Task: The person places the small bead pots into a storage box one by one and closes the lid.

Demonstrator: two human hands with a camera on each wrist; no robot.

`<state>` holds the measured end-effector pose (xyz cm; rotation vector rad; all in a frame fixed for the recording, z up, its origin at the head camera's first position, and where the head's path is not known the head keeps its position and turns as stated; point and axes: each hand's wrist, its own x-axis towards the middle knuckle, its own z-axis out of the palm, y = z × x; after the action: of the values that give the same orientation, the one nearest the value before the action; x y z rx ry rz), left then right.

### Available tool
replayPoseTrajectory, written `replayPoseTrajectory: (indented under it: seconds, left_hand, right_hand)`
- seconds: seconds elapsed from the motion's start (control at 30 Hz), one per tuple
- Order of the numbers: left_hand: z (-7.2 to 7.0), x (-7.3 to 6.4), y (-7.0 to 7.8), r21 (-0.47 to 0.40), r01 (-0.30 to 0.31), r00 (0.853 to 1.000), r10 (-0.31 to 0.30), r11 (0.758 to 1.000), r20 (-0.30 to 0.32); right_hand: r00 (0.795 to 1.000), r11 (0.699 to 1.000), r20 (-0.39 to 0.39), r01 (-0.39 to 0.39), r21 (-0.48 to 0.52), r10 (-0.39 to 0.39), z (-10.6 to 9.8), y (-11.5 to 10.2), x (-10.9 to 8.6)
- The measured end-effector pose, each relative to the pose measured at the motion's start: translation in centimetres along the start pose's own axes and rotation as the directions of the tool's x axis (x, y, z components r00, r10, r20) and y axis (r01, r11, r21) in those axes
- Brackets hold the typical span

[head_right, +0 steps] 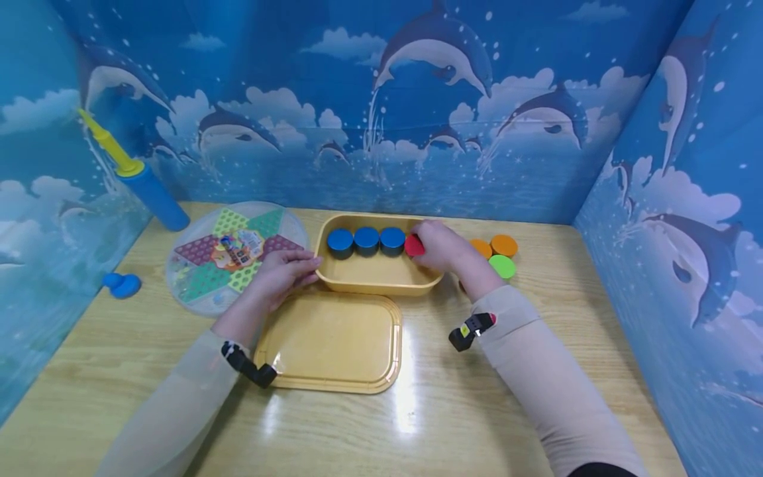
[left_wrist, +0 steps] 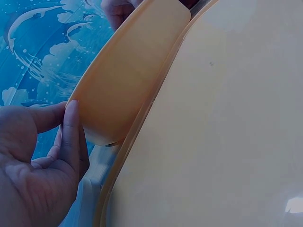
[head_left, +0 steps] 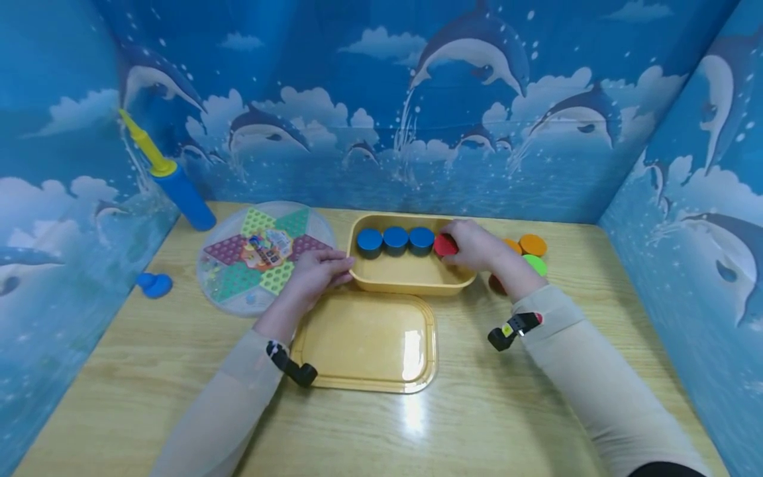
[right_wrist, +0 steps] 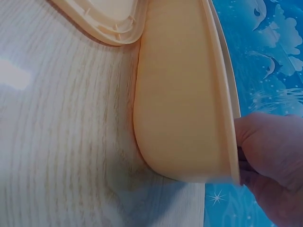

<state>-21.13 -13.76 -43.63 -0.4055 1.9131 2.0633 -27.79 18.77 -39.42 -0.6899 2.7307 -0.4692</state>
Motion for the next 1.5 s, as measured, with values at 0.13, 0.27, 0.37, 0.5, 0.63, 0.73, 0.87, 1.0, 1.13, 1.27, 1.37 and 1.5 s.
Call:
replayPoseTrajectory:
  seconds: [0.13, 0.27, 0.37, 0.5, 0.63, 0.73, 0.87, 1.0, 1.13, 1.27, 1.37, 1.5]
  left_hand:
    - [0.0, 0.0, -0.1, -0.006, 0.006, 1.000, -0.006, 1.000, -0.002]
    - [0.0, 0.1, -0.2, -0.013, 0.001, 1.000, -0.001, 1.000, 0.003]
    - [0.0, 0.2, -0.1, -0.013, -0.004, 1.000, 0.004, 1.000, 0.005]
    - [0.0, 0.2, -0.1, -0.007, -0.002, 1.000, 0.002, 1.000, 0.002]
    - [0.1, 0.2, -0.2, -0.004, -0.002, 1.000, 0.002, 1.000, 0.009]
    - [0.0, 0.2, -0.3, -0.001, -0.007, 1.000, 0.007, 1.000, 0.011]
    - [0.1, 0.1, -0.2, 0.001, -0.014, 1.000, 0.014, 1.000, 0.006]
    - [0.2, 0.1, -0.2, -0.001, -0.016, 1.000, 0.016, 1.000, 0.001]
    - [0.2, 0.1, -0.2, 0.012, -0.014, 1.000, 0.014, 1.000, -0.004]
    - [0.2, 0.2, -0.3, 0.023, -0.010, 1.000, 0.010, 1.000, -0.010]
    - [0.1, 0.3, -0.3, 0.030, -0.010, 1.000, 0.010, 0.999, -0.013]
    - [0.1, 0.2, -0.3, 0.038, -0.013, 1.000, 0.014, 0.999, -0.013]
  right_hand:
    - [1.000, 1.000, -0.013, -0.005, -0.013, 0.004, 0.2, -0.1, -0.1]
    - [0.998, 1.000, -0.060, -0.002, -0.020, 0.000, 0.5, -0.2, -0.4]
    - [0.996, 1.000, -0.093, 0.006, -0.010, -0.007, 0.7, -0.2, -0.6]
    - [0.992, 0.998, -0.127, 0.034, 0.050, -0.028, 0.7, 0.1, -1.1]
    - [0.982, 0.989, -0.180, 0.076, 0.125, -0.052, 0.5, 0.6, -2.2]
    - [0.977, 0.985, -0.213, 0.067, 0.157, -0.032, 0.1, 0.8, -3.6]
    - [0.969, 0.980, -0.248, 0.045, 0.194, 0.005, -0.4, 0.8, -5.5]
    - [0.952, 0.966, -0.304, 0.032, 0.257, 0.049, -0.3, 1.1, -7.3]
    - [0.924, 0.943, -0.358, -0.010, 0.333, 0.136, 0.2, 1.5, -8.8]
    - [0.890, 0.928, -0.396, -0.071, 0.367, 0.225, 0.5, 1.9, -10.3]
    - [0.867, 0.921, -0.422, -0.101, 0.376, 0.267, 0.6, 2.5, -11.3]
    - [0.837, 0.907, -0.447, -0.127, 0.402, 0.315, 0.8, 3.6, -12.4]
